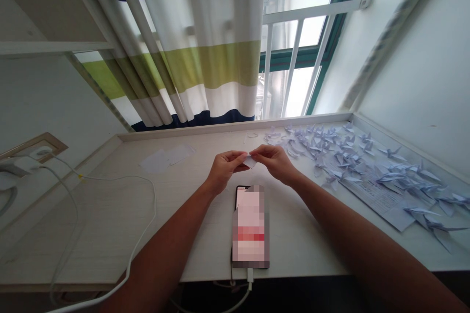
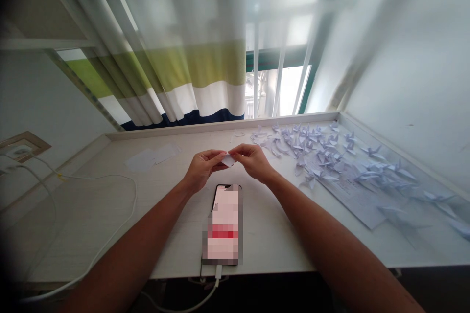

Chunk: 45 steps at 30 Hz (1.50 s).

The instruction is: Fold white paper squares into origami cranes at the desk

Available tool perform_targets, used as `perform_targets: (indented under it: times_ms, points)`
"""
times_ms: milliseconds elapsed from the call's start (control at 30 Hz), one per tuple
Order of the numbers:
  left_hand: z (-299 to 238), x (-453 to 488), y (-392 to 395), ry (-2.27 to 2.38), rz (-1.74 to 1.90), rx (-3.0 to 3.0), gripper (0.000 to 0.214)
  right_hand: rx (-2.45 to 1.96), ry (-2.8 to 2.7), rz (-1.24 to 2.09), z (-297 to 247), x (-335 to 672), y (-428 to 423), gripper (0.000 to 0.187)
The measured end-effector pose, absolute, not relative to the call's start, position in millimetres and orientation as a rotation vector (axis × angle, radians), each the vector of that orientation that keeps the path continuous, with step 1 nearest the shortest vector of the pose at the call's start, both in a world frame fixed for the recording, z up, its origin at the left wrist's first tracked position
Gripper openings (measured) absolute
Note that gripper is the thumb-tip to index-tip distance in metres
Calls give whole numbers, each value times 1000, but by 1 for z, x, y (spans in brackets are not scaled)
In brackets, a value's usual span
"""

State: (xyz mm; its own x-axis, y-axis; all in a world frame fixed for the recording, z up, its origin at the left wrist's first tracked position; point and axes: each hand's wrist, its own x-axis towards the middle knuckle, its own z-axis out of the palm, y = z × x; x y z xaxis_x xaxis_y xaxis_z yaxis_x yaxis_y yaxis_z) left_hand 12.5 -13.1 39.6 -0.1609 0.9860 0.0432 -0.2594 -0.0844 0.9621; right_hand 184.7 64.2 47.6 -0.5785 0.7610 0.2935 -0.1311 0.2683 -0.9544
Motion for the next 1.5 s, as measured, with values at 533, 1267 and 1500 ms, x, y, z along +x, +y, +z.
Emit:
perform_targets:
  times_ms: [533, 1267, 1500]
  points:
    - [39, 9, -15, 1240, 1523, 1262, 48, -691, -1888, 1361, 46, 184, 63, 33]
    - [39, 10, -13, 1228, 1504, 1203, 38, -644, -1873, 1228, 46, 182, 63, 23]
    - [34, 9, -10, 1216, 1500, 1248, 35, -667, -1875, 1239, 47, 183, 61, 26]
